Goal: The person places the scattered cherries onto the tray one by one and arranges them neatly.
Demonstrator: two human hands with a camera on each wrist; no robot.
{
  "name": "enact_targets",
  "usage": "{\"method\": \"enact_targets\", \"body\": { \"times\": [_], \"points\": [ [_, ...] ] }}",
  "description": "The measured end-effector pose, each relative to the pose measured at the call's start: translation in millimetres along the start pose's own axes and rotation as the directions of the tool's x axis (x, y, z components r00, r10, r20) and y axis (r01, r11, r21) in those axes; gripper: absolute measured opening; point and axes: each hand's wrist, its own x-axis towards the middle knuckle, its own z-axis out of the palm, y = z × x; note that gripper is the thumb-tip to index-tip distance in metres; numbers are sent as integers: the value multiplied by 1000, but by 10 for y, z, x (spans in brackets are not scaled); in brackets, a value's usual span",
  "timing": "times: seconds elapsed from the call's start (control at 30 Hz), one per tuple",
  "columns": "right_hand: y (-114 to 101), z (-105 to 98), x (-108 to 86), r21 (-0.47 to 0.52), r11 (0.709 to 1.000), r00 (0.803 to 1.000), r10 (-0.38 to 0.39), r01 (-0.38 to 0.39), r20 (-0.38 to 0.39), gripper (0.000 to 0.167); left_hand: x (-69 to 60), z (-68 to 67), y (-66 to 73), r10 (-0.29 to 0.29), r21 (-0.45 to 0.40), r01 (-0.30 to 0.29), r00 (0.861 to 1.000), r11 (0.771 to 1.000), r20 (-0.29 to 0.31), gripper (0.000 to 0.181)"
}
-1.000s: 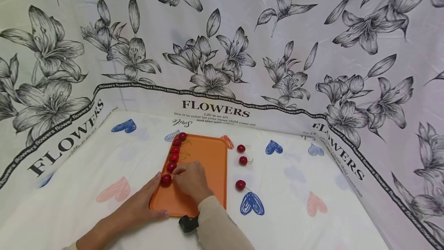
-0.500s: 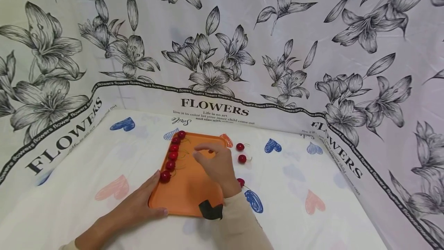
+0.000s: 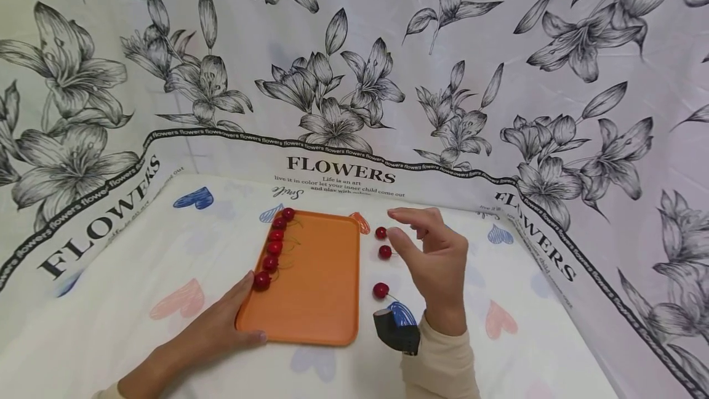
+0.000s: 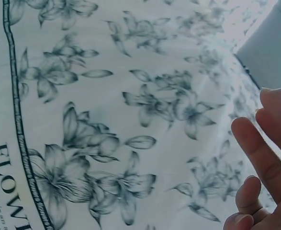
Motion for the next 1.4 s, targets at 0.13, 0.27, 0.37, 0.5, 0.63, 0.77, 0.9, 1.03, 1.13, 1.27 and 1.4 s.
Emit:
{"method": "enact_targets", "body": {
  "times": [0.13, 0.27, 0.37, 0.5, 0.63, 0.77, 0.9, 1.03, 1.13, 1.27, 1.4],
  "points": [
    [-64, -126, -43, 60, 997, 998, -45, 48, -48, 22, 1, 4, 6, -12, -4, 13, 1000, 1000, 12, 122],
    [4, -250, -168, 24, 1000, 993, 7, -4, -114, 22, 1, 6, 10, -29, -8, 29, 999, 1000, 27, 122],
    [127, -356, -301, -40, 993, 979, 105, -114, -177, 20, 11, 6, 9, -36, -12, 37, 998, 999, 42, 122],
    [383, -503, -452, -192, 934, 932, 245, -301, -267, 20, 29, 5, 3, -47, -11, 48, 998, 999, 39, 123],
    [693, -627, -678, -348, 779, 843, 408, -522, -351, 21, 26, 6, 6, -66, -11, 66, 997, 998, 51, 124],
    [957, -699, -896, -373, 645, 744, 554, -667, -373, 27, 17, 1, 19, -66, 6, 66, 996, 998, 52, 124],
    [1134, -731, -997, -362, 595, 696, 633, -718, -340, 31, 15, -1, 18, -66, 6, 65, 997, 998, 39, 124],
    [1214, -758, -1078, -384, 539, 654, 693, -750, -304, 29, 10, 12, 14, -72, -10, 73, 996, 997, 43, 125],
    [1261, -772, -1121, -417, 496, 627, 727, -761, -280, 25, 8, 13, 8, -76, -6, 76, 996, 997, 47, 126],
    [1344, -779, -1152, -502, 412, 584, 773, -760, -249, 20, 19, -4, 5, -67, 0, 68, 997, 998, 44, 126],
    [1367, -743, -1166, -584, 357, 559, 803, -729, -207, 16, 13, -18, -3, -54, -5, 54, 998, 999, 38, 124]
  ]
}}
